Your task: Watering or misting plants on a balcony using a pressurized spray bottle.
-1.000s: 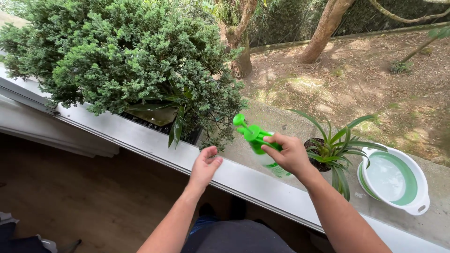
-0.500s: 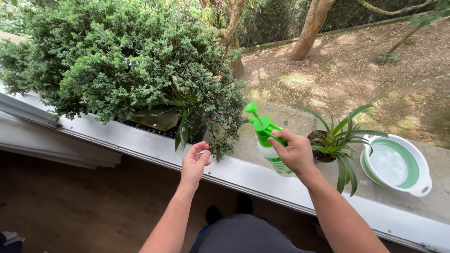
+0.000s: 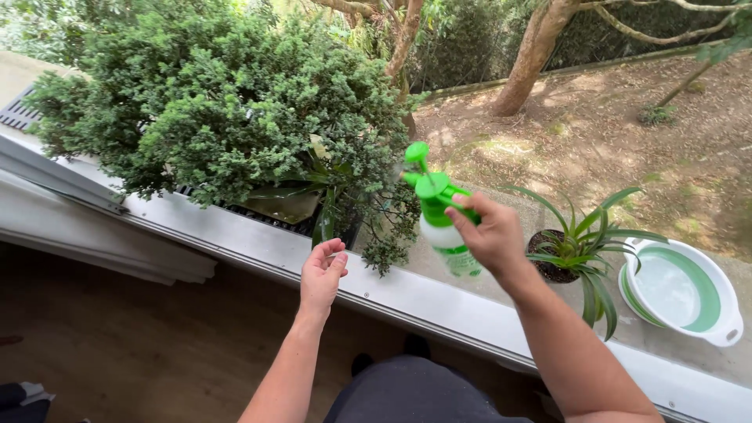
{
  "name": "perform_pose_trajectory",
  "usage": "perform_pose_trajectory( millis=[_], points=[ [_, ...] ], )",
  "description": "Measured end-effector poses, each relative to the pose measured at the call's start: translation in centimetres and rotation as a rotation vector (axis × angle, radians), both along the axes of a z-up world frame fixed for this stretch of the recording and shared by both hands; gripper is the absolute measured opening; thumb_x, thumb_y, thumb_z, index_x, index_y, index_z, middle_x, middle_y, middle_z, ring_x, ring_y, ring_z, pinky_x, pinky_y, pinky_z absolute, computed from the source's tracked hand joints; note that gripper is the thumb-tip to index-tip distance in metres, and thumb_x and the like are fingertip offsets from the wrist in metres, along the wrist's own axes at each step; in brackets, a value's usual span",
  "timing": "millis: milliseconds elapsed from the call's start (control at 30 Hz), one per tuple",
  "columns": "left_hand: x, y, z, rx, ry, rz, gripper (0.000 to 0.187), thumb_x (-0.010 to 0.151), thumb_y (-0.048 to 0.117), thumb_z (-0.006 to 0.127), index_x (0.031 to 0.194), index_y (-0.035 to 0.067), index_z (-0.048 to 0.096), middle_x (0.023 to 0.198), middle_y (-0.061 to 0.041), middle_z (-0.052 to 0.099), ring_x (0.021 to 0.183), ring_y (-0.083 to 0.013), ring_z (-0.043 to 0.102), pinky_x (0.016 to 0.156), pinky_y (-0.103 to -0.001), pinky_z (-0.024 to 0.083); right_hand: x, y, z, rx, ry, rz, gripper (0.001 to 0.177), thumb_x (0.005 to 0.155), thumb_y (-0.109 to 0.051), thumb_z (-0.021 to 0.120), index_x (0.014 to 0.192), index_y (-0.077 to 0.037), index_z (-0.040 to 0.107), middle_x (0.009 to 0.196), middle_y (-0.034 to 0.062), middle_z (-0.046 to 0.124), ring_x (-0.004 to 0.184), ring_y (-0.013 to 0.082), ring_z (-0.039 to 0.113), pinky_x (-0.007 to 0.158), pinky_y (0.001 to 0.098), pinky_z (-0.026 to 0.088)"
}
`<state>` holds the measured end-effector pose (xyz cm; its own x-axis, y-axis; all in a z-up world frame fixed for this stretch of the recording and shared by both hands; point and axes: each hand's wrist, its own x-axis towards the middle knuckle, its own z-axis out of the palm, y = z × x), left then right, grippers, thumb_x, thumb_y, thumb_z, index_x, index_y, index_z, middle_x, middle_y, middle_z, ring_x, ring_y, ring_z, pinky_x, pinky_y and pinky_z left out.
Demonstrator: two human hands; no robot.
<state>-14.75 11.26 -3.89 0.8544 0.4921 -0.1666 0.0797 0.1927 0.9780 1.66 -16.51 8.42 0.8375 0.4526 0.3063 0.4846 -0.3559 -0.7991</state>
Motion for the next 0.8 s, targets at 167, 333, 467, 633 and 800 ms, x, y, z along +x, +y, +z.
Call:
perform_pose_trajectory(
  millis=[167, 333, 467, 633, 800],
  points=[
    [-0.3, 0.9, 0.9, 0.056, -0.023, 0.012, 0.039, 0.094, 0.016, 0.069, 0.129, 0.000, 0.062, 0.124, -0.007, 0.067, 0.095, -0.0116, 0.065, 0.077, -0.029, 0.058, 1.5, 0.7, 5.0, -0.159, -0.155, -0.043, 0.021, 0.094, -0.029, 0.075, 0.104, -0.010, 0.073, 0.083, 0.0082, 0.076, 0.063, 0.0155, 0.070, 0.054, 0.0324, 0.053],
    [-0.5, 1.4, 1.6, 0.167, 0.085, 0.011, 0.041, 0.096, 0.018, 0.074, 0.134, 0.002, 0.066, 0.114, -0.015, 0.070, 0.090, -0.0155, 0.059, 0.074, -0.029, 0.051, 2.2, 1.0, 6.5, -0.429, 0.098, 0.002, 0.020, 0.091, -0.031, 0.073, 0.104, -0.015, 0.075, 0.075, 0.0081, 0.077, 0.062, 0.0176, 0.073, 0.054, 0.0367, 0.054],
    [0.9, 1.1, 5.6, 0.532, -0.035, 0.020, 0.037, 0.090, 0.018, 0.075, 0.122, 0.003, 0.067, 0.124, -0.010, 0.066, 0.107, -0.0190, 0.067, 0.079, -0.030, 0.059, 2.3, 2.0, 6.6, -0.334, 0.118, 0.068, 0.024, 0.090, -0.031, 0.075, 0.102, -0.011, 0.074, 0.079, 0.0097, 0.079, 0.067, 0.0170, 0.075, 0.060, 0.0354, 0.056],
    [2.1, 1.0, 13.0, 0.776, -0.071, 0.044, 0.038, 0.086, 0.019, 0.077, 0.118, 0.003, 0.067, 0.131, -0.012, 0.062, 0.113, -0.0273, 0.063, 0.082, -0.037, 0.055, 4.3, 4.0, 7.9, -0.006, -0.031, 0.191, 0.020, 0.093, -0.022, 0.075, 0.103, -0.006, 0.072, 0.107, 0.0108, 0.079, 0.082, 0.0147, 0.074, 0.069, 0.0303, 0.059],
    [2.7, 2.3, 19.0, 1.336, -0.226, 0.123, 0.040, 0.082, 0.022, 0.082, 0.116, 0.005, 0.070, 0.129, -0.014, 0.062, 0.121, -0.0360, 0.054, 0.102, -0.047, 0.046, 6.8, 5.4, 12.2, -0.008, -0.034, 0.198, 0.023, 0.092, -0.021, 0.074, 0.105, -0.002, 0.070, 0.113, 0.0115, 0.079, 0.082, 0.0148, 0.074, 0.070, 0.0303, 0.058]
  ],
)
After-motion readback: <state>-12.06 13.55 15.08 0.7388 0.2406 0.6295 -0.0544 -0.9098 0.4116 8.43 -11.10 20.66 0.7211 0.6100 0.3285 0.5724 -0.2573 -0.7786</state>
